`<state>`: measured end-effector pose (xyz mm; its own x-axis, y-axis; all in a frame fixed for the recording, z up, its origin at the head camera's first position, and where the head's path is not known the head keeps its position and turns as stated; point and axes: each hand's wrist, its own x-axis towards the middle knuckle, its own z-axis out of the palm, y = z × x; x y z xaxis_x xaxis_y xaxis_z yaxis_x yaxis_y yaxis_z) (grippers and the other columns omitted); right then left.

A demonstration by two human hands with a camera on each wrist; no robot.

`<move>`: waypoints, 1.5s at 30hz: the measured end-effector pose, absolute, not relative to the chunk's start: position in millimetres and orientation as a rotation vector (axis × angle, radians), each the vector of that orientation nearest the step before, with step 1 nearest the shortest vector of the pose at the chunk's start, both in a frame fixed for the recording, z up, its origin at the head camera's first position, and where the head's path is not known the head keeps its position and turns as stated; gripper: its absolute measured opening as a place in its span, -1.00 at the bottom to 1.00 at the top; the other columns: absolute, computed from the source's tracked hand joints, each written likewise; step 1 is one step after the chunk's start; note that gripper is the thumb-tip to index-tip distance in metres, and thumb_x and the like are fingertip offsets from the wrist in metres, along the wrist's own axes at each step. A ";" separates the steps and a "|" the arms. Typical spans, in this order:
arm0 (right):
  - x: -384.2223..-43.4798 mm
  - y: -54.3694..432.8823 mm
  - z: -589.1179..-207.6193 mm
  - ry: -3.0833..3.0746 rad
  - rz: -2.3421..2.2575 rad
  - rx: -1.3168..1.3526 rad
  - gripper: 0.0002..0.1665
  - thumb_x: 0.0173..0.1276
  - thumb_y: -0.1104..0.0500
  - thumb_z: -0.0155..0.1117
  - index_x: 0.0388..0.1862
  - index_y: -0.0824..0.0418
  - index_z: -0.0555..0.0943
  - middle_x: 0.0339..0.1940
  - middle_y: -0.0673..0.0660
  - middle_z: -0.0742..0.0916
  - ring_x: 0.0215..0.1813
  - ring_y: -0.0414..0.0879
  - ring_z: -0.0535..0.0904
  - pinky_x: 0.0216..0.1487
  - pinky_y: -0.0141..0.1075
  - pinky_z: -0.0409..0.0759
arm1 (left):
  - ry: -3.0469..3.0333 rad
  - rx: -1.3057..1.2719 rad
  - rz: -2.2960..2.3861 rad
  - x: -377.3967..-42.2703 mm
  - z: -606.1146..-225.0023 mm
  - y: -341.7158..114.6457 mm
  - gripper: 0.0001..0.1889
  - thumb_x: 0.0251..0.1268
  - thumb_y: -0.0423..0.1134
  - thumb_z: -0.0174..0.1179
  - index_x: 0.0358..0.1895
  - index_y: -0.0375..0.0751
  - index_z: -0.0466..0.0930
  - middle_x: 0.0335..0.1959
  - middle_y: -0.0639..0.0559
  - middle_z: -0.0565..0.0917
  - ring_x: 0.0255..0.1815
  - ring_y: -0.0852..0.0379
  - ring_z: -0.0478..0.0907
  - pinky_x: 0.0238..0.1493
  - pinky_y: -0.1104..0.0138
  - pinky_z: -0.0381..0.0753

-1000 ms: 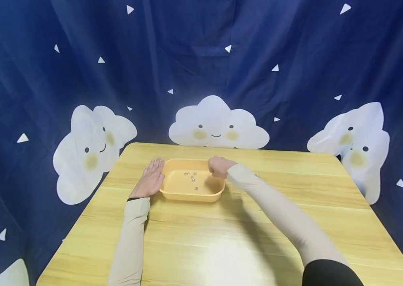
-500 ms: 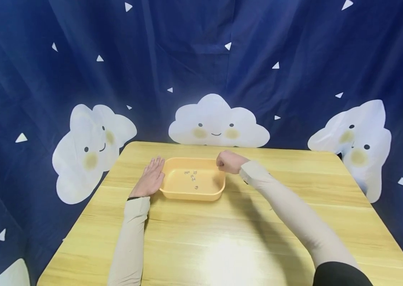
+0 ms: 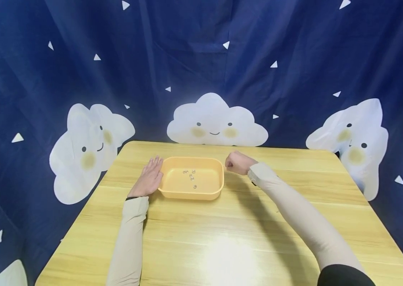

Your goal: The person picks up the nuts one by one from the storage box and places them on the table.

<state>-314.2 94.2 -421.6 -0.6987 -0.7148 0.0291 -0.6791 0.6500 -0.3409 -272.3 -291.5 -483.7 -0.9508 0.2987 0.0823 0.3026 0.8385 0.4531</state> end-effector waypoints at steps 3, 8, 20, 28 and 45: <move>-315.9 98.4 -428.3 2.763 -0.499 -1.161 -0.40 0.20 0.50 0.19 -0.75 0.02 0.13 -0.71 -0.11 0.18 -0.58 -0.25 0.05 -0.49 -0.47 0.07 | -3.003 -0.487 -0.754 -272.9 -483.4 -291.4 -0.35 0.64 -0.17 -0.42 0.67 -0.38 -0.11 0.72 -0.35 -0.11 0.74 -0.36 -0.27 0.71 -0.24 -0.23; -318.5 102.9 -440.7 2.755 -0.522 -1.134 -0.42 0.16 0.54 0.17 -0.76 0.01 0.18 -0.71 -0.11 0.26 -0.58 -0.25 0.12 -0.49 -0.48 0.11 | -3.000 -0.491 -0.755 -273.0 -483.0 -292.1 -0.35 0.64 -0.18 -0.42 0.66 -0.41 -0.10 0.72 -0.36 -0.12 0.74 -0.37 -0.26 0.71 -0.25 -0.23; -313.9 108.1 -468.6 2.780 -0.417 -0.999 -0.67 0.23 0.47 0.27 -0.66 0.18 0.62 -0.58 -0.04 0.67 -0.47 -0.25 0.46 -0.37 -0.40 0.53 | -2.997 -0.482 -0.746 -272.8 -485.2 -293.5 -0.36 0.64 -0.21 -0.39 0.67 -0.40 -0.10 0.71 -0.37 -0.10 0.74 -0.38 -0.24 0.70 -0.26 -0.20; -310.1 108.0 -473.6 2.805 -0.420 -0.853 -0.83 0.32 0.36 0.36 -0.28 0.17 0.84 -0.20 0.10 0.87 -0.13 -0.06 0.77 -0.02 -0.16 0.79 | -2.981 -0.486 -0.770 -271.3 -486.5 -291.6 -0.35 0.60 -0.20 -0.40 0.65 -0.44 -0.07 0.70 -0.41 -0.08 0.72 -0.42 -0.21 0.68 -0.30 -0.18; -305.2 107.8 -478.6 2.796 -0.595 -0.892 -0.87 0.29 0.41 0.39 -0.23 0.27 0.80 -0.26 0.15 0.85 -0.18 -0.04 0.75 -0.05 -0.18 0.77 | -2.996 -0.474 -0.760 -273.4 -484.0 -289.5 -0.36 0.63 -0.21 -0.39 0.66 -0.40 -0.09 0.70 -0.39 -0.10 0.72 -0.42 -0.23 0.70 -0.26 -0.19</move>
